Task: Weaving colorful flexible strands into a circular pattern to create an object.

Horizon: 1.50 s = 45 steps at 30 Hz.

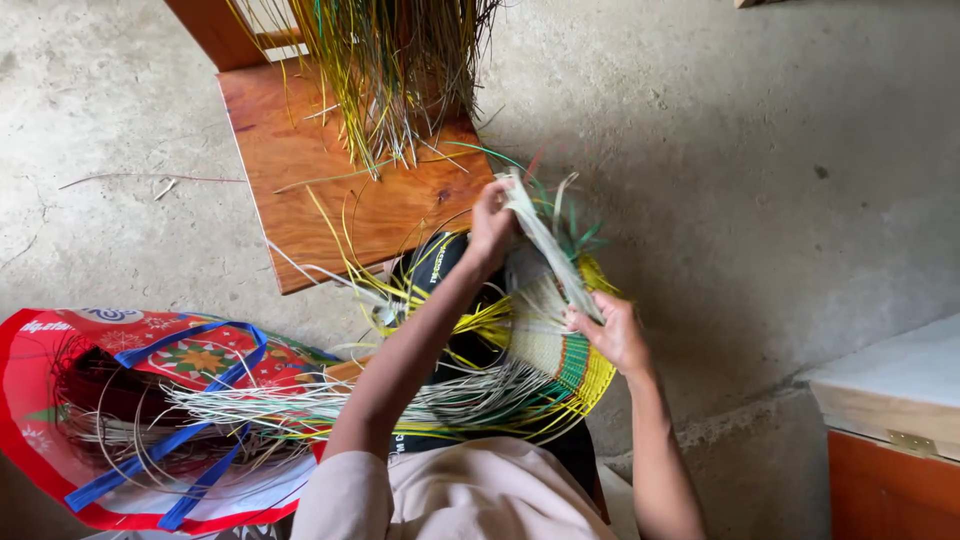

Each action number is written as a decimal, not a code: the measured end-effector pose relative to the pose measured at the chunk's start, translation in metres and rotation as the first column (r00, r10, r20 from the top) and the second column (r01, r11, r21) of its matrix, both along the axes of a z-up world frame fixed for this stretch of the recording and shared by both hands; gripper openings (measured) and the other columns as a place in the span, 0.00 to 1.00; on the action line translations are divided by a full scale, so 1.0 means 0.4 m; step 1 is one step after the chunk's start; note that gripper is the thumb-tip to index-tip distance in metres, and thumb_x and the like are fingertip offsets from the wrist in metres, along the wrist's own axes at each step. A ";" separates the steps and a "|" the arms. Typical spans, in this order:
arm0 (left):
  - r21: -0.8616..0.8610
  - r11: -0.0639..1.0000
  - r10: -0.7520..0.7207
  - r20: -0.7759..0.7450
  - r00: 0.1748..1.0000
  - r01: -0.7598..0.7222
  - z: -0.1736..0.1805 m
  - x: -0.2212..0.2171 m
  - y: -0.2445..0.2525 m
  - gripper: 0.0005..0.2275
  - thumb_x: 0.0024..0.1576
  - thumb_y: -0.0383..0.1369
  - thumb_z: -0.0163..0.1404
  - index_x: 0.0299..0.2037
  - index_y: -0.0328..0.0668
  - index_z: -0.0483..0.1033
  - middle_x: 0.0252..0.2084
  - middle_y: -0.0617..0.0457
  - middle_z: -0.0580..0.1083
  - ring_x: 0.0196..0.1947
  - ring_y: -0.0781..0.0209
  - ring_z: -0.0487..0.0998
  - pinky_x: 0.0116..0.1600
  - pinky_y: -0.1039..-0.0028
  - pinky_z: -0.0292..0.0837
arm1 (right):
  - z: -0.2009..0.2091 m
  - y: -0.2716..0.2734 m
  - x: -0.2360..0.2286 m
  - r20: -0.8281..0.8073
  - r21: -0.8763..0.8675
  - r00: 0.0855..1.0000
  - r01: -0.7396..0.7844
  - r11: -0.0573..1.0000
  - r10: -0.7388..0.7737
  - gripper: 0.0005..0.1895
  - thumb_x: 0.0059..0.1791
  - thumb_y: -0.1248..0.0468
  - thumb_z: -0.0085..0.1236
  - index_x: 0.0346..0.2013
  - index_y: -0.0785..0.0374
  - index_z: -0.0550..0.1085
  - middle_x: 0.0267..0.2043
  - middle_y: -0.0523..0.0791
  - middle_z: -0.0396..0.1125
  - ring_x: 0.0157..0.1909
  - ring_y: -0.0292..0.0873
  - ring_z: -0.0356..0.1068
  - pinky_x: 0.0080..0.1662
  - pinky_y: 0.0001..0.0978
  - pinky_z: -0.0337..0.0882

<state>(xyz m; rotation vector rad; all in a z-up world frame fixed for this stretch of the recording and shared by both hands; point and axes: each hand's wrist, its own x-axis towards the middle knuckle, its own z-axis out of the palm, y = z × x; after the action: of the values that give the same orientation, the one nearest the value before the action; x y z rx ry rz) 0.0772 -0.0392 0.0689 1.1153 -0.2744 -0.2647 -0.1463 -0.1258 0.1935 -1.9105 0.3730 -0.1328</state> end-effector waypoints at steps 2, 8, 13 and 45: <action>0.024 1.000 0.009 -0.163 0.987 -0.005 -0.059 0.031 0.015 0.24 0.46 0.16 0.54 0.55 0.38 0.71 0.44 0.51 0.72 0.40 0.59 0.76 0.54 0.69 0.76 | -0.039 -0.004 -0.014 -0.065 0.120 0.997 -0.035 0.992 0.043 0.08 0.44 0.74 0.67 0.37 0.72 0.79 0.30 0.54 0.77 0.33 0.42 0.75 0.43 0.39 0.75; 0.058 0.960 -0.280 0.186 0.942 0.274 0.356 -0.012 0.036 0.33 0.47 0.19 0.59 0.64 0.61 0.68 0.34 0.58 0.78 0.38 0.65 0.82 0.51 0.72 0.78 | 0.147 0.023 0.123 0.144 0.149 0.985 0.077 0.986 -0.098 0.15 0.45 0.64 0.71 0.44 0.64 0.77 0.32 0.49 0.76 0.35 0.38 0.75 0.44 0.32 0.75; 0.177 0.978 0.135 -0.134 0.982 -0.110 0.104 0.143 0.048 0.19 0.47 0.25 0.63 0.49 0.52 0.82 0.34 0.50 0.78 0.29 0.64 0.74 0.40 0.71 0.73 | 0.089 0.007 0.036 0.061 0.051 0.998 0.001 0.999 -0.004 0.09 0.46 0.68 0.67 0.38 0.67 0.77 0.27 0.48 0.75 0.31 0.35 0.72 0.39 0.30 0.73; 0.385 0.842 0.539 -0.558 0.631 -0.378 -0.239 0.405 0.291 0.05 0.53 0.30 0.61 0.37 0.41 0.83 0.16 0.50 0.71 0.08 0.64 0.63 0.12 0.72 0.59 | 0.007 0.011 -0.188 -0.231 0.430 0.953 -0.082 0.899 0.197 0.09 0.39 0.70 0.73 0.30 0.71 0.81 0.23 0.50 0.77 0.29 0.40 0.75 0.37 0.31 0.74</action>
<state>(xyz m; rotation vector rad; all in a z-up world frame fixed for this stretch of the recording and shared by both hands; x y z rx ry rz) 0.2391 0.0770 -0.0265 1.2145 0.6967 -0.2080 -0.2215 -0.1214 0.1962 -1.5224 0.4062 0.2897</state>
